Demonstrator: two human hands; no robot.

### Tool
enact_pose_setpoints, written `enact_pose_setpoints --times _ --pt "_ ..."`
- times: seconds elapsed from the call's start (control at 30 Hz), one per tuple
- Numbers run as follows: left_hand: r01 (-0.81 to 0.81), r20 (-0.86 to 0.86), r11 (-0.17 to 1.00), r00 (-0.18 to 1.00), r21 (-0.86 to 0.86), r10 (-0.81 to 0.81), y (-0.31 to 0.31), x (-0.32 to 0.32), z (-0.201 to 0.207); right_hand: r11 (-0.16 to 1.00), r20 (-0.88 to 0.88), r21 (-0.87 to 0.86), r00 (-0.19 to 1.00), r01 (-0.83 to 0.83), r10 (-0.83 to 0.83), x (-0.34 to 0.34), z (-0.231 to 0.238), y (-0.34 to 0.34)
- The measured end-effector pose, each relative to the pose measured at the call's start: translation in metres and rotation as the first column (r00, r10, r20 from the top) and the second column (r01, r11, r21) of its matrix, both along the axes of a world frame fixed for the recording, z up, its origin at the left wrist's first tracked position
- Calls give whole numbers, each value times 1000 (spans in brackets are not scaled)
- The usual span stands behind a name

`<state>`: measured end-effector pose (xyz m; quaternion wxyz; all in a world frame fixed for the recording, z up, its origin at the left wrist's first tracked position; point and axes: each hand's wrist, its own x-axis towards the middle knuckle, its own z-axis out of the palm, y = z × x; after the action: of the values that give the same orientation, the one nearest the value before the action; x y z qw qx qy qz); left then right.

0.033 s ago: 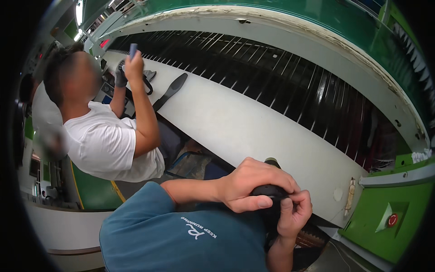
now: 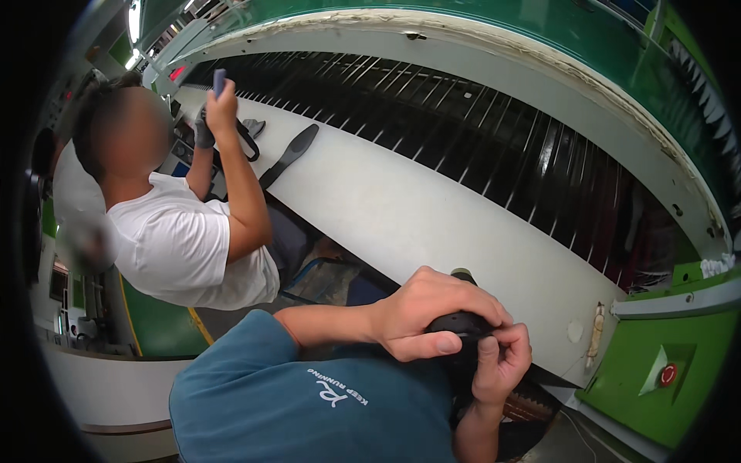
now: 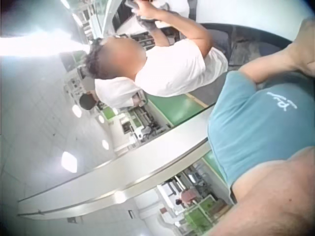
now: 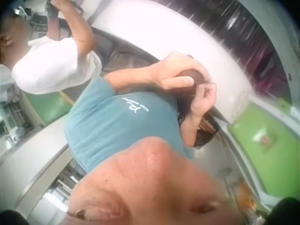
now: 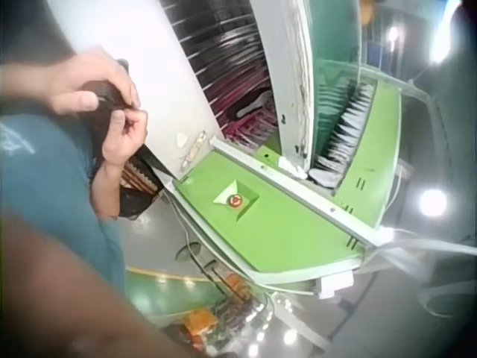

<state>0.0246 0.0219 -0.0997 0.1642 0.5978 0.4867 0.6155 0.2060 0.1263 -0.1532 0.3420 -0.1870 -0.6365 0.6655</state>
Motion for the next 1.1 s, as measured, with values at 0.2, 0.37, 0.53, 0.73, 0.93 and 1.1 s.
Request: enact_pose_setpoints --times 0.2,0.37,0.53,0.73,0.93,1.1 --pt "-26 -48 999 999 18 27 6 1 -6 1000 -51 14 998 27 -26 -3 -2 -1" --pt "-30 -36 1000 999 0 30 10 -12 -5 998 -42 -4 997 70 -70 -14 1 0" --pt "-41 -85 992 996 -122 31 10 -15 5 999 -101 -49 995 18 -23 -13 -9 7" --pt "-22 -90 995 996 -96 13 15 -14 3 998 -84 -62 996 9 -14 -16 1 9" --pt "-11 -129 992 992 -125 -5 17 -11 4 997 -117 -70 993 25 -33 -12 -6 10" --pt "18 -112 991 993 -130 -33 18 -11 1 997 -116 -69 993 28 -35 -11 -6 11"
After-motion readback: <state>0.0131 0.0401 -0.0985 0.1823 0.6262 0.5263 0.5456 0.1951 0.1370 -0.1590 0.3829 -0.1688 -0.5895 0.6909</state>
